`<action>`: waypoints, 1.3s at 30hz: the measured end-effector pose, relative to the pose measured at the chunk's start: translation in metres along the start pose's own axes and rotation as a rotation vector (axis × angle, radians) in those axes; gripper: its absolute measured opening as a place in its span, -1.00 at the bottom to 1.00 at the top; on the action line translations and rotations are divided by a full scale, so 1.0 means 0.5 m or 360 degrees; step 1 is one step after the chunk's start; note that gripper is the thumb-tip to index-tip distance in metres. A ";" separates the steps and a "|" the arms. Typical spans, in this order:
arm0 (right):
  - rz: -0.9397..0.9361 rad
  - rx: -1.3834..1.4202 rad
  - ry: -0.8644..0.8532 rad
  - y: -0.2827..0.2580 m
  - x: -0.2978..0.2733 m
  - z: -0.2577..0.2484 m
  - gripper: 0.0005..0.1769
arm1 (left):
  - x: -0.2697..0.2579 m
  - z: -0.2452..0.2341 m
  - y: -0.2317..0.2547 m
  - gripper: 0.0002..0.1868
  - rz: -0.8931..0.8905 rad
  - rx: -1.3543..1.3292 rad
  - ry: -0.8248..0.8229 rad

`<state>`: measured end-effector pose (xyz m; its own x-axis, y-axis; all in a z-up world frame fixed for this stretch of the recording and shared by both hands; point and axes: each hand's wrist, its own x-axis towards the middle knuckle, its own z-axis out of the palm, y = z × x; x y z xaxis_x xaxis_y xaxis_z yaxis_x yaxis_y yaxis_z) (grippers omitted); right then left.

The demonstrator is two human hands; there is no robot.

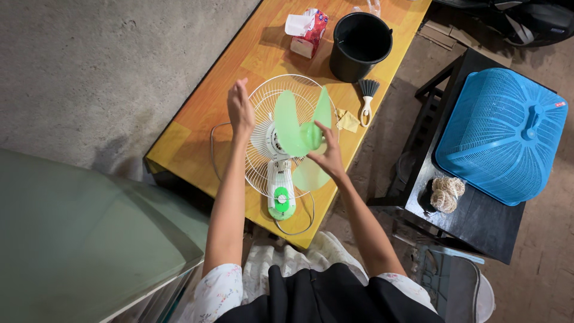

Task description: The person assembles a small table fan by attaching the motor housing, securing the front grille, installing the fan blades, and tightening the central cap. The person then lifts the assembled fan and moves it away from the table.

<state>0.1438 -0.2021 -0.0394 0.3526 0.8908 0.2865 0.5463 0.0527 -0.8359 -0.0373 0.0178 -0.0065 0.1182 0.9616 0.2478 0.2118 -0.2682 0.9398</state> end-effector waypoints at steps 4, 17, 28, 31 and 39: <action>-0.0085 -0.0113 0.0000 0.010 -0.008 0.045 0.03 | 0.022 0.002 -0.024 0.08 -0.0414 -0.0359 -0.0233; -0.0006 -0.0379 0.0010 0.014 -0.007 0.076 0.00 | 0.017 0.012 0.059 0.12 -0.0511 0.0165 -0.0337; 0.0189 -0.0460 0.0000 0.026 0.010 0.076 0.04 | 0.024 0.040 0.052 0.06 -0.0469 0.0545 -0.0324; 0.0172 -0.0457 -0.0006 0.028 0.013 0.075 0.04 | 0.020 0.044 0.055 0.03 -0.0459 0.0581 -0.0329; 0.0438 0.0399 -0.0353 0.027 0.022 0.020 0.03 | 0.013 0.050 0.049 0.02 -0.0375 0.0607 -0.0354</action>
<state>0.1473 -0.1868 -0.0523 0.2727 0.9609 -0.0475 0.2437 -0.1168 -0.9628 -0.0072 0.0163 0.0123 0.2196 0.9740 -0.0564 0.5925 -0.0872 0.8008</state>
